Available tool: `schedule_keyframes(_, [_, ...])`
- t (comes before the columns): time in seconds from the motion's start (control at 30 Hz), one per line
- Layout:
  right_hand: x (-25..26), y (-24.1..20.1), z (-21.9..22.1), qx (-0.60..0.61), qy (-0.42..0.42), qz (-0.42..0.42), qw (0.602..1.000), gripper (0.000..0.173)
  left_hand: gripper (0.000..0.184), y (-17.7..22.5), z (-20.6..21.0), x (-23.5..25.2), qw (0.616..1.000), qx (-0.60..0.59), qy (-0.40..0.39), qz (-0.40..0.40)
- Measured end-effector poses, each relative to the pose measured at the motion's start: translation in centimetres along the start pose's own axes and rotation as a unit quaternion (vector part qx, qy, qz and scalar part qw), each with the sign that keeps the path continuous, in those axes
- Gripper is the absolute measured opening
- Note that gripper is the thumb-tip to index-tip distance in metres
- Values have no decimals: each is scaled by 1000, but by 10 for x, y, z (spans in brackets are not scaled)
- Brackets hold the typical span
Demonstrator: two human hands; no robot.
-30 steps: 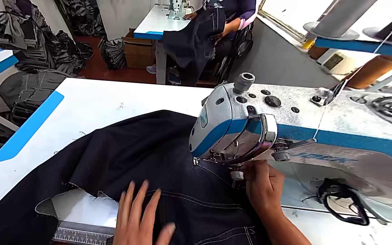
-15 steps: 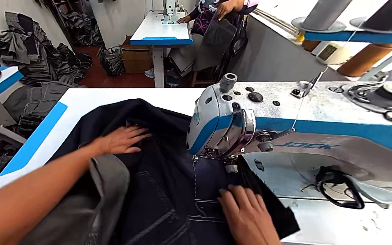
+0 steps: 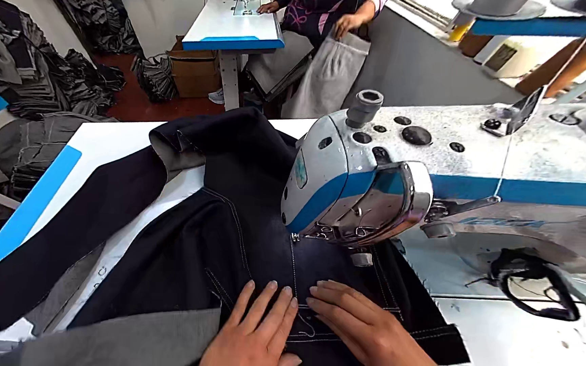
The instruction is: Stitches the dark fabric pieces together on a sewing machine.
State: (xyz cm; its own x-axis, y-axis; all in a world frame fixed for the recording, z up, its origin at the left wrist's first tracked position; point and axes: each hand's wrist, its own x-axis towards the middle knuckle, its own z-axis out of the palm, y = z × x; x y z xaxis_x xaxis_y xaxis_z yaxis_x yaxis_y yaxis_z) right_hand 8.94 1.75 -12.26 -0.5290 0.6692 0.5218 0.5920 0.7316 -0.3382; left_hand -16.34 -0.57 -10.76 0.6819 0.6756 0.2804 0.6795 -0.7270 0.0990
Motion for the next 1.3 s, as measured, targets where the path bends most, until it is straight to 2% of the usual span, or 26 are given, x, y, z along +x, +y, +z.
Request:
schedule_keyframes(0.07, [-5, 11, -5, 22, -4, -16, 1000, 22, 61, 9, 10, -8, 999, 7, 30, -13])
schedule_keyframes(0.17, [-4, 14, -4, 26, 1, -24, 999, 22, 56, 0, 9, -9, 999, 0, 53, 4])
schedule_keyframes(0.3, [-4, -4, 5, -5, 32, 12, 999, 19, 52, -20, 0, -7, 998, -49, 28, 28])
schedule_keyframes(0.83, [7, 1, 7, 2, 34, 45, 998, 21, 50, -25, 1, 3, 999, -32, 42, 15])
schedule_keyframes(0.93, [5, -1, 7, -3, 47, 27, 999, 20, 42, -18, -2, 9, 998, -15, 54, -8])
schedule_keyframes(1.03, [-2, -5, 1, 1, 93, -24, 995, 13, 30, -6, -3, 22, 996, -6, 79, -38])
schedule_keyframes(1.1, [-8, -9, -1, 3, 92, -58, 994, 13, 26, -3, 2, 29, 994, -8, 100, -47])
schedule_keyframes(1.17, [-13, -14, 0, -17, 73, -59, 995, 16, 25, -4, 5, 34, 993, 8, 114, -30])
schedule_keyframes(1.3, [-16, -31, 4, -53, 71, 21, 996, 23, 21, -6, 5, 46, 988, 56, 134, 52])
